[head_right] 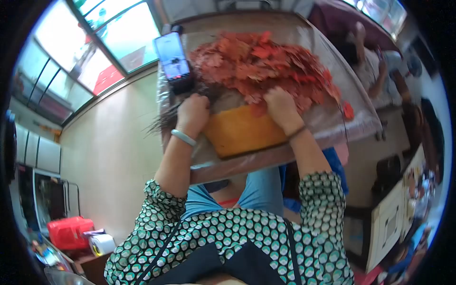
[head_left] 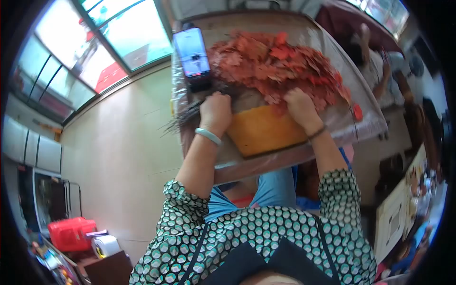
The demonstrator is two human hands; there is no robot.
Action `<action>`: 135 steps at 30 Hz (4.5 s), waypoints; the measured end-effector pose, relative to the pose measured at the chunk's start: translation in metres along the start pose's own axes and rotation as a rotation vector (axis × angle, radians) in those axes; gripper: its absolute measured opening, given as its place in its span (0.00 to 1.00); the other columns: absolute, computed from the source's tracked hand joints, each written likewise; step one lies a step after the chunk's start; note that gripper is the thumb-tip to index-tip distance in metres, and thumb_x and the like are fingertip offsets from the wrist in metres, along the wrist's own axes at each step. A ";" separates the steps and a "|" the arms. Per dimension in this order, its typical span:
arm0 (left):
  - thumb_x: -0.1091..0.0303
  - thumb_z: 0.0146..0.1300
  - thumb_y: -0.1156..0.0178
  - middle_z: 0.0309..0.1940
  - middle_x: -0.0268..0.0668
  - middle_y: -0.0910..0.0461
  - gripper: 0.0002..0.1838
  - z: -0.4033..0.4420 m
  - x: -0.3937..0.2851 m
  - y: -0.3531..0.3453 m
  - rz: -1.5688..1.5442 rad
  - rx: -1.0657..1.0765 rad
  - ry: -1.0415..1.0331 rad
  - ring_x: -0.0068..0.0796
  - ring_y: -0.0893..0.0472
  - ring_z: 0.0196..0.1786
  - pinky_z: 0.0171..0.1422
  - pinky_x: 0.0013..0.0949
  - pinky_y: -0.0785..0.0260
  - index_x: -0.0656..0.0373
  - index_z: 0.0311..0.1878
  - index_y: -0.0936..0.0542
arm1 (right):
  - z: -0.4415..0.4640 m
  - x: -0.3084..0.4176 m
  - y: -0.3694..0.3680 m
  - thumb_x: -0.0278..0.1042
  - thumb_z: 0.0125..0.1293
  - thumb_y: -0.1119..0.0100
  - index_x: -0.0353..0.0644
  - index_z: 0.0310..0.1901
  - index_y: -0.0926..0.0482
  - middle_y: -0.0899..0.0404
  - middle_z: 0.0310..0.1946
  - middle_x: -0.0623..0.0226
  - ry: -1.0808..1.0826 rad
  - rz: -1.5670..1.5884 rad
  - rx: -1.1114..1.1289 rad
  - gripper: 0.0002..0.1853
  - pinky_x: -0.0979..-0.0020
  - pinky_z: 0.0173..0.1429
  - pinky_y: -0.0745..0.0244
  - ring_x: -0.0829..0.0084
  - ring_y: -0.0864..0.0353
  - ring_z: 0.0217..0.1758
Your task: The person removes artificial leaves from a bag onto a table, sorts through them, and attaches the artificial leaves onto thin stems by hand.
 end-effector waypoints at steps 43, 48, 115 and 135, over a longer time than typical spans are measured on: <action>0.68 0.70 0.46 0.23 0.31 0.21 0.09 -0.005 -0.035 0.012 -1.582 0.269 0.199 0.14 0.25 0.21 0.23 0.17 0.39 0.62 0.47 0.22 | 0.060 0.036 0.010 0.26 0.69 0.43 0.39 0.41 0.24 0.17 0.36 0.62 -0.638 2.233 -0.396 0.03 0.76 0.38 0.21 0.74 0.17 0.35; 0.65 0.71 0.45 0.23 0.34 0.19 0.10 -0.005 -0.036 0.005 -1.612 0.309 0.277 0.15 0.25 0.19 0.20 0.18 0.39 0.62 0.45 0.22 | 0.050 0.041 -0.003 0.27 0.68 0.41 0.37 0.42 0.22 0.17 0.36 0.62 -0.722 2.240 -0.254 0.05 0.76 0.40 0.22 0.75 0.17 0.37; 0.66 0.72 0.46 0.19 0.33 0.23 0.09 -0.008 -0.051 0.029 -1.622 0.313 0.177 0.12 0.35 0.12 0.17 0.17 0.45 0.62 0.40 0.22 | 0.048 0.046 0.026 0.30 0.71 0.46 0.38 0.44 0.20 0.17 0.40 0.60 -0.636 2.266 -0.181 0.08 0.74 0.44 0.22 0.71 0.17 0.42; 0.65 0.71 0.46 0.21 0.32 0.21 0.09 -0.012 -0.054 0.035 -1.658 0.362 0.225 0.12 0.30 0.17 0.20 0.17 0.43 0.60 0.42 0.22 | 0.048 0.045 0.034 0.29 0.69 0.42 0.36 0.42 0.20 0.16 0.39 0.60 -0.622 2.191 -0.158 0.06 0.73 0.45 0.20 0.71 0.16 0.41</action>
Point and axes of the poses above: each hand's wrist, its own z-axis towards the middle knuckle, its own y-axis out of the back of the hand, x = y × z, the point moved 5 cm from there along z, towards the middle knuckle
